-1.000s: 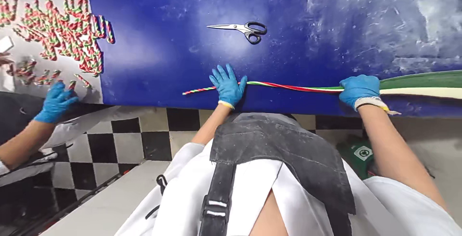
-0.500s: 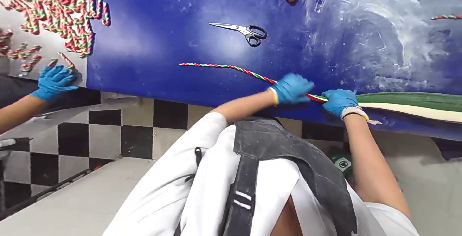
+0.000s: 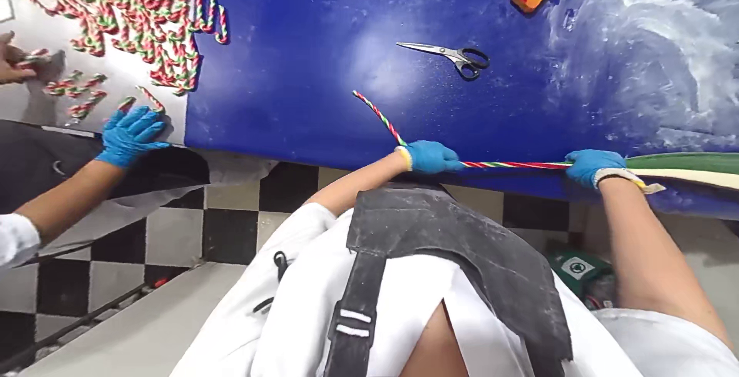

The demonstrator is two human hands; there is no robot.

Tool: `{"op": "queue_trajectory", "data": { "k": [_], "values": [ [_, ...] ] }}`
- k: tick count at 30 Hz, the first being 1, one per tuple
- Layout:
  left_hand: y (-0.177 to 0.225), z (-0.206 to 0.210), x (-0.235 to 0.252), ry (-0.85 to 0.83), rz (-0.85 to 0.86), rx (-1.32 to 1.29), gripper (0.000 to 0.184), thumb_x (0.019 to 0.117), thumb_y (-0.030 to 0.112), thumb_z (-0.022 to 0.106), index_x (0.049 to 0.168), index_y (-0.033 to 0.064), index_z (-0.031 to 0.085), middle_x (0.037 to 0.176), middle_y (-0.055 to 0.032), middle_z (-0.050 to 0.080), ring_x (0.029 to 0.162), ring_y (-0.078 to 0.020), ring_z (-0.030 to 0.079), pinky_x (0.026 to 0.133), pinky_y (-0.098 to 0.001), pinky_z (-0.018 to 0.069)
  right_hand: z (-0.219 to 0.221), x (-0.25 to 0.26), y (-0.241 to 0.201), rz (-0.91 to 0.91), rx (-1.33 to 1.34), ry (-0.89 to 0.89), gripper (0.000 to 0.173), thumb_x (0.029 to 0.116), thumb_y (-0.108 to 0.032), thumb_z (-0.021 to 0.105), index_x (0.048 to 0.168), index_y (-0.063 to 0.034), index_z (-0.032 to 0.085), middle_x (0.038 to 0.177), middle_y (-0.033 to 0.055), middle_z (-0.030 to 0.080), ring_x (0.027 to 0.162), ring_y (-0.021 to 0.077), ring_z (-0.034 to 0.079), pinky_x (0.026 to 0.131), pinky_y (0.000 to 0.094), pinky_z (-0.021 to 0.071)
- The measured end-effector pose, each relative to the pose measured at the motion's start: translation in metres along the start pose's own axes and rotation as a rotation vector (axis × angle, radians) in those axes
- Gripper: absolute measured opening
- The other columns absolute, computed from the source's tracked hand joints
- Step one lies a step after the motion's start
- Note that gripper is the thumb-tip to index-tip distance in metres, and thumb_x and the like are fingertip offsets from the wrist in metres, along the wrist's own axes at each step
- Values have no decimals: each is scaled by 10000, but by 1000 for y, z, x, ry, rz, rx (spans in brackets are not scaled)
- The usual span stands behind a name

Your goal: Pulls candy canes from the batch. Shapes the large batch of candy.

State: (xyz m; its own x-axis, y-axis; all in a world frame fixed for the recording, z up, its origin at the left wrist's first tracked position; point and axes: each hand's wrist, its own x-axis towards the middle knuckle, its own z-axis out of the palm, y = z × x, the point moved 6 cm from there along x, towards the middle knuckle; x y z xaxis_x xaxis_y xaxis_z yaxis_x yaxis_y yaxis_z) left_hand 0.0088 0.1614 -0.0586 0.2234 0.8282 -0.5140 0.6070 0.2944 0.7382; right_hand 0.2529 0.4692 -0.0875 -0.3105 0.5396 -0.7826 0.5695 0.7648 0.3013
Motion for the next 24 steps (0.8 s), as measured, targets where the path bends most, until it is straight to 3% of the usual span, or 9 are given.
{"op": "queue_trajectory", "data": {
  "k": [3,5,7,11,12,14,16,19,24],
  "values": [
    [-89,-21,-100,31,-188,-160,461,1089,452,401,1226,142,713,1165,-101,726,1099,-248,685,996,-550,514,1,3,0,45,32,19,237,891,-262,725,1110,-182,767,1072,193,741,1035,449,680,836,709,490],
    [-141,-28,-163,85,-345,-333,392,1097,380,437,1135,130,736,1028,-56,734,885,-169,682,832,-426,565,4,5,1,61,34,50,157,875,-264,745,1015,-197,772,972,171,744,949,427,690,767,682,498],
    [-186,-34,-222,165,-558,-394,411,1102,388,438,1089,102,733,937,-75,720,749,-186,639,694,-415,539,4,3,1,65,30,57,133,866,-273,753,974,-197,769,927,162,741,917,417,692,741,665,499],
    [-224,-46,-310,399,-1165,80,407,1070,372,458,1235,87,696,1241,-238,687,1183,-442,645,973,-686,488,4,3,0,37,27,59,119,863,-258,740,949,-179,761,903,164,733,894,417,690,716,662,490],
    [-210,-44,-314,533,-1230,230,398,1046,325,475,1267,60,674,1300,-273,646,1241,-474,602,1010,-698,459,3,4,1,31,18,60,111,856,-262,737,932,-183,757,889,155,731,881,405,691,704,652,489],
    [-179,-22,-286,785,-1059,367,524,1059,393,427,1421,45,576,1446,-265,556,1360,-451,517,1116,-646,390,1,3,0,19,23,67,103,852,-258,742,921,-183,755,881,152,729,874,401,691,692,647,489],
    [-144,20,-228,862,-820,361,705,1032,551,418,1506,33,486,1525,-223,509,1442,-400,457,1206,-626,292,0,-1,-2,10,48,86,112,839,-253,751,931,-190,762,879,153,729,868,405,688,697,650,485],
    [-112,53,-156,904,-818,395,993,944,765,363,1562,-12,378,1604,-277,376,1518,-479,290,1226,-703,97,0,-2,0,-1,56,116,117,820,-264,760,915,-196,766,870,139,734,865,398,692,709,645,488],
    [-143,-31,-99,965,-1035,368,1204,846,896,333,1592,-47,263,1617,-377,240,1515,-554,208,1219,-704,104,-1,-4,1,-55,73,124,123,796,-270,760,890,-190,763,875,122,733,884,379,688,746,634,489]
  ]
}}
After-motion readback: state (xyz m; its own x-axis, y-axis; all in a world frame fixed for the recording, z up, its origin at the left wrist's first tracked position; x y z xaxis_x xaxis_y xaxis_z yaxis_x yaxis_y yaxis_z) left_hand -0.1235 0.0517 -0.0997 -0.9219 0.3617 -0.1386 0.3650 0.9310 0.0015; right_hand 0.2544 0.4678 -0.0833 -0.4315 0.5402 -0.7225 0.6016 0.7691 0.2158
